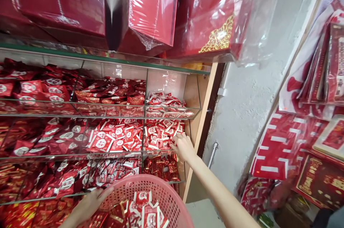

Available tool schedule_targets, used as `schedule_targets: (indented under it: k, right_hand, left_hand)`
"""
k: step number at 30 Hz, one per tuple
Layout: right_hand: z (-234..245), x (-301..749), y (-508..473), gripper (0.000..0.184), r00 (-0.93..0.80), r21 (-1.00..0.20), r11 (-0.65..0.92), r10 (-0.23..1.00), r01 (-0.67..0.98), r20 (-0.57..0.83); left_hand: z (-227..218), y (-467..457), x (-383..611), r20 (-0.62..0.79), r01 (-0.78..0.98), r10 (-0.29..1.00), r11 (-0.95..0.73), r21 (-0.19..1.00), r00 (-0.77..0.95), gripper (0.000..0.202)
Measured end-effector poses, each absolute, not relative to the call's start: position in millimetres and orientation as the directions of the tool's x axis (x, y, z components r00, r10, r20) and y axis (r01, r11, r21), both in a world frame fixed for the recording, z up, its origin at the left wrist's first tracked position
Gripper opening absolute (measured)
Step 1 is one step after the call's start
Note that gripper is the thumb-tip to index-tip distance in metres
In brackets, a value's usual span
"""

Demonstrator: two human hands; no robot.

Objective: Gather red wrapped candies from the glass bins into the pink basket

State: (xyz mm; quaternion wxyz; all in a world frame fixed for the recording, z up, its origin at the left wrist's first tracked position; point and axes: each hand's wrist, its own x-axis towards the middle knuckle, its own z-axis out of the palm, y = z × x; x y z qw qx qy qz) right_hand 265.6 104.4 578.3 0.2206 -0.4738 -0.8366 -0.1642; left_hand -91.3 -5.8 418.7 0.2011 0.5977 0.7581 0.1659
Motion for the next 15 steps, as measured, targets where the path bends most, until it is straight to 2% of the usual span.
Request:
schedule_targets:
  k: [15]
  right_hand:
    - [563, 276, 117, 0.027, -0.490, -0.015, 0.624, 0.628, 0.781, 0.605]
  left_hand:
    - [419, -7, -89, -0.063, 0.862, 0.975, 0.217, 0.458, -0.212, 0.057]
